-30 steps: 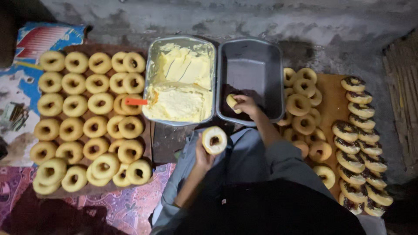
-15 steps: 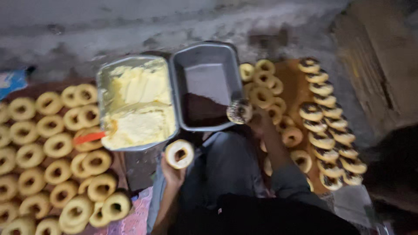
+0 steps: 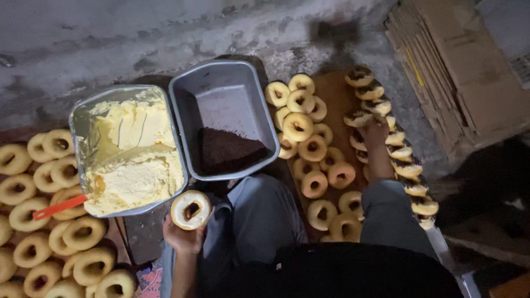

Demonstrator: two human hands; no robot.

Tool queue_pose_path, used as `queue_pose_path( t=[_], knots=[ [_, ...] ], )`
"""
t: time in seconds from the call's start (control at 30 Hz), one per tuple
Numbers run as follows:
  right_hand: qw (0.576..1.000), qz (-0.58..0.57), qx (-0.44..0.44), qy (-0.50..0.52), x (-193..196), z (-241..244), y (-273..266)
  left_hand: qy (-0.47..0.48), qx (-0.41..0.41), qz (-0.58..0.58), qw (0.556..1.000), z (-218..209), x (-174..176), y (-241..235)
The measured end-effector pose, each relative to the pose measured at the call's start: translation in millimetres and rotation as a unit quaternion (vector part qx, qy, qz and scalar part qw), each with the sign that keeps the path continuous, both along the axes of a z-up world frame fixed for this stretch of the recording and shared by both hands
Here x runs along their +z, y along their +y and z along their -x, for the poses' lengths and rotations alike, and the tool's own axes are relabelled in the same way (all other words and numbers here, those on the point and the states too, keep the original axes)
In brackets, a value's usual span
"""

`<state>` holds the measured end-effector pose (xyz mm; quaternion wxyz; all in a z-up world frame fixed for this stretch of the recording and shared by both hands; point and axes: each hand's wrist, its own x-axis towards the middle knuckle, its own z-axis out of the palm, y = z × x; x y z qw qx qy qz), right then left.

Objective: The person repeatedly picks up plain doughnuts, dips them into a yellow filling, then into a dark topping, and places them on a wooden board. The process is repeated for many doughnuts throughout the clip.

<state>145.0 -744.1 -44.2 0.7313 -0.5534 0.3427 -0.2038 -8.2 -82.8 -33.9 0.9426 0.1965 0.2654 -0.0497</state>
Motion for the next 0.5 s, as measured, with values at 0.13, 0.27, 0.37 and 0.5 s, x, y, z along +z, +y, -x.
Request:
queue_pose_path(
  t=[0.13,0.27,0.37,0.5],
  knots=[
    [0.996,0.083,0.025,0.027,14.6,-12.0,3.3,-0.036,-0.031,0.009,0.999,5.2,22.5,-6.9],
    [0.983,0.035,0.179,-0.036,46.8,-0.9,51.8,-0.042,-0.086,-0.017,0.995,12.1,5.5,-11.9],
    [0.922,-0.052,0.383,-0.028,56.8,14.5,146.4,-0.078,-0.165,0.052,0.982,11.2,-26.3,-35.3],
    [0.747,-0.176,0.636,0.080,30.2,57.4,301.3,-0.136,-0.234,-0.021,0.962,-2.4,-57.6,-82.5]
  ],
)
